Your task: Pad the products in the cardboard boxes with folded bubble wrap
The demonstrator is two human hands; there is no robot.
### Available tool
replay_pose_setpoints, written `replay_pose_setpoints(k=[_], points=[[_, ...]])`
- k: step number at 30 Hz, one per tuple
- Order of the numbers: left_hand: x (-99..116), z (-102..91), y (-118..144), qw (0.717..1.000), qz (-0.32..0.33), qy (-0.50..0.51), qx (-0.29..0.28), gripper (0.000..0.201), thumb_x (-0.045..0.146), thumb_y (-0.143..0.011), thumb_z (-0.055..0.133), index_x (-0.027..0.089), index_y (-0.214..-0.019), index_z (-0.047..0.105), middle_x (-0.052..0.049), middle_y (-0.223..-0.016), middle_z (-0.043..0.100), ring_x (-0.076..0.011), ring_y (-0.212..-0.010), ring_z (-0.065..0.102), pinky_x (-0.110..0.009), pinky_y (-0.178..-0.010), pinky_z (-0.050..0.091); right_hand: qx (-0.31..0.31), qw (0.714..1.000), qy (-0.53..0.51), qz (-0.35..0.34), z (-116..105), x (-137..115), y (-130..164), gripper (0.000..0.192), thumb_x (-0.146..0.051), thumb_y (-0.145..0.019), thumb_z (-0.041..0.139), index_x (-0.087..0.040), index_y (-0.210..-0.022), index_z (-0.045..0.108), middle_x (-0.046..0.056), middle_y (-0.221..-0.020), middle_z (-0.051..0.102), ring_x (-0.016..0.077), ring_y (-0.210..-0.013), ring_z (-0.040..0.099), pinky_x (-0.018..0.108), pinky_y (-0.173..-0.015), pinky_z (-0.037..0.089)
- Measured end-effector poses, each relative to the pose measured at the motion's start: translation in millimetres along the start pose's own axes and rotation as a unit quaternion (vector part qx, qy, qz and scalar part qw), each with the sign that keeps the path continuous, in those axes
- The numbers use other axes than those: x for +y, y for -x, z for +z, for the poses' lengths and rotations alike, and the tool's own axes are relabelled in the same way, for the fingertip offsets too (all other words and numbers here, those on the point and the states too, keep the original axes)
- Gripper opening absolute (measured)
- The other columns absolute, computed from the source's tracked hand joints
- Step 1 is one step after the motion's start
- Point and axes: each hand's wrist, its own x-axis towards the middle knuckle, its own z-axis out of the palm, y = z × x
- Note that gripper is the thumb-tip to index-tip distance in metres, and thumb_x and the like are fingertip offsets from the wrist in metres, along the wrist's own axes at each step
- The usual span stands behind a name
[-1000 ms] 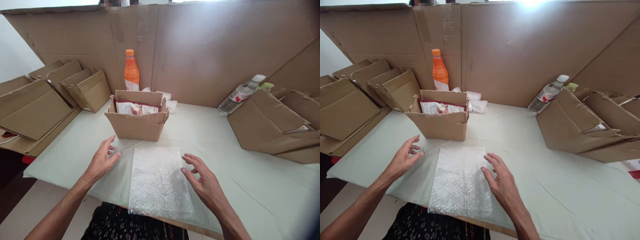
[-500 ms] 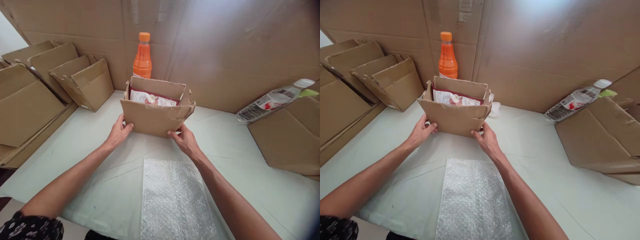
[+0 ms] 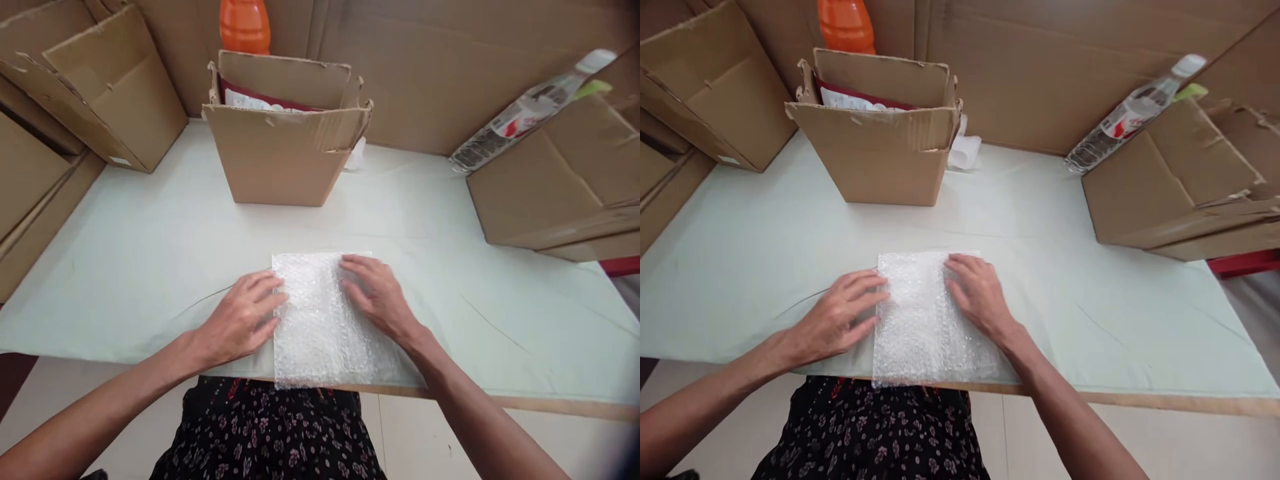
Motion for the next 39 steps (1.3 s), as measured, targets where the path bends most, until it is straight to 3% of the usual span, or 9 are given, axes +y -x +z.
replay_pose_setpoints(k=[3, 8, 11, 15, 20, 23, 28, 32, 39], points=[[2.4, 1.8, -1.7, 0.998, 0.038, -0.021, -0.056, 0.027, 0.015, -0.094, 0.056, 0.015, -0.118, 0.068, -0.014, -0.131, 0.068, -0.0326, -0.128, 0.058, -0.056, -0.105, 0.052, -0.028, 0.999, 0.021, -0.013, 0.4, -8.1, 12.9, 0.029, -0.028, -0.097, 0.055, -0.022, -0.121, 0.070, 0.011, -0.134, 0.068, 0.0304, -0.125, 0.062, 0.052, -0.100, 0.052], [-4.6, -18.2, 14.0, 1.000, -0.004, -0.001, -0.014, 0.028, 0.013, -0.092, 0.057, 0.015, -0.118, 0.067, -0.015, -0.133, 0.066, -0.0307, -0.128, 0.058, -0.056, -0.106, 0.051, 0.045, 0.998, 0.029, 0.043, -33.5, -5.1, 43.9, 0.028, -0.032, -0.101, 0.053, -0.023, -0.122, 0.068, 0.009, -0.131, 0.070, 0.0270, -0.121, 0.065, 0.049, -0.100, 0.053], [13.2, -22.7, 30.1, 1.000, 0.001, 0.020, -0.007, 0.029, 0.015, -0.093, 0.059, 0.016, -0.121, 0.066, -0.014, -0.134, 0.066, -0.0299, -0.133, 0.054, -0.054, -0.108, 0.049, -0.030, 0.999, 0.035, -0.001, -46.5, -4.3, 73.2, 0.035, -0.022, -0.100, 0.048, -0.024, -0.130, 0.065, 0.009, -0.135, 0.067, 0.0255, -0.121, 0.065, 0.046, -0.097, 0.056], [36.9, -11.8, 42.6, 0.994, 0.016, 0.062, -0.089, 0.035, 0.017, -0.090, 0.063, 0.019, -0.125, 0.066, -0.012, -0.137, 0.065, -0.0308, -0.138, 0.051, -0.054, -0.112, 0.047, -0.112, 0.991, 0.066, -0.042, -38.8, -6.1, 96.6, 0.049, -0.010, -0.097, 0.041, -0.028, -0.137, 0.063, 0.010, -0.146, 0.060, 0.0277, -0.129, 0.060, 0.049, -0.097, 0.055], [31.4, -5.6, 43.0, 0.988, -0.013, 0.115, -0.098, 0.043, 0.014, -0.086, 0.061, 0.022, -0.128, 0.065, -0.011, -0.132, 0.068, -0.0317, -0.132, 0.056, -0.058, -0.111, 0.047, -0.088, 0.996, -0.018, -0.029, -16.9, -10.2, 84.0, 0.032, -0.019, -0.100, 0.048, -0.030, -0.112, 0.075, 0.007, -0.143, 0.063, 0.0295, -0.136, 0.055, 0.054, -0.103, 0.051], [22.3, -16.9, 41.7, 0.977, -0.048, 0.183, -0.097, 0.063, 0.005, -0.084, 0.048, 0.027, -0.142, 0.056, -0.008, -0.136, 0.067, -0.0267, -0.133, 0.058, -0.052, -0.112, 0.049, -0.050, 0.986, -0.156, 0.035, -16.4, -15.0, 73.0, 0.024, -0.030, -0.102, 0.050, -0.026, -0.100, 0.073, 0.006, -0.134, 0.068, 0.0269, -0.132, 0.059, 0.052, -0.108, 0.049], [21.4, -22.9, 38.7, 0.968, -0.102, 0.198, -0.112, 0.070, 0.010, -0.086, 0.050, 0.031, -0.152, 0.044, -0.007, -0.148, 0.060, -0.0254, -0.139, 0.054, -0.047, -0.111, 0.051, -0.032, 0.906, -0.355, 0.230, -25.2, -21.1, 66.9, 0.028, -0.045, -0.100, 0.054, -0.023, -0.100, 0.071, 0.006, -0.118, 0.074, 0.0232, -0.114, 0.067, 0.041, -0.101, 0.053], [27.4, -5.9, 24.4, 0.965, -0.173, 0.195, -0.003, 0.028, 0.028, -0.095, 0.058, 0.022, -0.120, 0.070, -0.007, -0.106, 0.077, -0.0235, -0.103, 0.069, -0.039, -0.088, 0.058, 0.001, 0.878, -0.374, 0.300, -23.6, -18.5, 66.6, 0.032, -0.052, -0.092, 0.061, -0.020, -0.091, 0.069, 0.004, -0.086, 0.070, 0.0168, -0.075, 0.062, 0.034, -0.079, 0.055], [26.2, -5.9, -3.2, 0.939, -0.282, 0.197, 0.027, 0.021, 0.037, -0.091, 0.060, 0.021, -0.087, 0.072, -0.001, -0.079, 0.072, -0.0168, -0.070, 0.064, -0.027, -0.060, 0.049, -0.013, 0.886, -0.375, 0.273, -28.2, -20.6, 59.1, 0.036, -0.051, -0.085, 0.070, -0.020, -0.104, 0.069, 0.006, -0.090, 0.071, 0.0192, -0.081, 0.066, 0.032, -0.074, 0.055]])
